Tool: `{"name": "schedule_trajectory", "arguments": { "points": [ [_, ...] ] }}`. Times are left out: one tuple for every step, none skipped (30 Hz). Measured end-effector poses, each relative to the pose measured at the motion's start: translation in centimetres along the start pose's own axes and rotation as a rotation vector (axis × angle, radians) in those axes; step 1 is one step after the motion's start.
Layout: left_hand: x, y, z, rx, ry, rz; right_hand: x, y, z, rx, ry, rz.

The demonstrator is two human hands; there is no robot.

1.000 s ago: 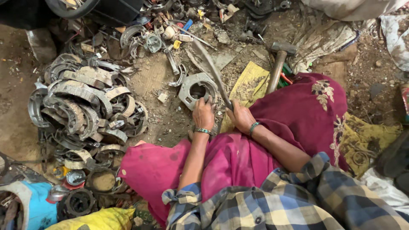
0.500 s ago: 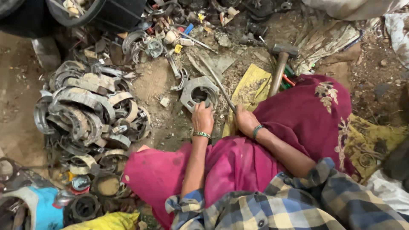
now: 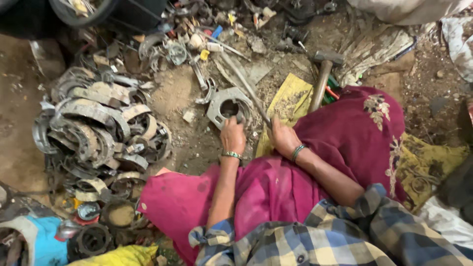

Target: The person sits on the ground in a scrap yard and cuts a metal hub-like part. They hold a curved blade against the metal piece and repeatedly strike the blade with a hammer, repositioning the piece between strikes, then handle the cut piece at the end.

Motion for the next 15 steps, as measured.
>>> {"name": "schedule_trajectory", "arguments": {
  "points": [
    [0.0,-0.3,-0.1,0.021,-0.003,-0.005,0.4,0.0,-0.2,-0.025,0.050,0.035],
    [0.1,-0.3,-0.2,-0.001,-0.006,-0.019,0.8,-0.2,-0.3,-0.029,0.106,0.094],
    [0.2,-0.4,-0.3,-0.025,0.000,-0.034,1.1,-0.4,-0.4,-0.025,0.165,0.148],
    [0.4,-0.3,-0.4,-0.048,0.005,-0.049,1.3,-0.4,-0.3,-0.024,0.224,0.203],
    [0.5,-0.4,-0.5,-0.053,-0.003,-0.050,1.2,-0.5,-0.2,-0.030,0.222,0.207],
    [0.7,-0.3,-0.5,-0.060,-0.009,-0.050,0.9,-0.3,0.1,-0.044,0.204,0.201],
    [0.9,-0.1,-0.4,-0.070,-0.011,-0.051,0.4,-0.1,0.3,-0.072,0.154,0.180],
    [1.0,-0.1,-0.2,-0.043,-0.025,-0.035,-0.2,0.1,0.7,-0.072,0.051,0.097],
    [1.1,0.0,-0.1,-0.020,-0.037,-0.018,-0.8,0.3,0.9,-0.068,-0.045,0.018],
    [1.3,0.1,0.2,-0.002,-0.044,-0.003,-1.2,0.4,1.1,-0.047,-0.118,-0.071],
    [1.3,0.3,0.3,-0.015,-0.046,0.002,-1.3,0.7,1.1,-0.058,-0.134,-0.078],
    [1.4,0.4,0.2,-0.029,-0.054,0.017,-1.2,0.8,1.1,-0.082,-0.127,-0.059],
    [1.3,0.4,0.2,-0.036,-0.067,0.016,-1.2,1.1,0.8,-0.118,-0.129,-0.023],
    [1.4,0.4,0.1,-0.040,-0.047,0.008,-0.5,0.7,0.8,-0.070,-0.021,0.012],
    [1.3,0.2,0.0,-0.038,-0.038,0.004,0.2,0.4,0.6,-0.029,0.080,0.056]
  ]
}}
Point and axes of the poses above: each hand's wrist, its own z-axis towards the middle knuckle, its own x-axis out of the back of the hand, y = z × x, the point moved 5 cm from there along z, towards the middle knuckle, and after that the axes turned 14 degrees about x, right-handed, at the moved point
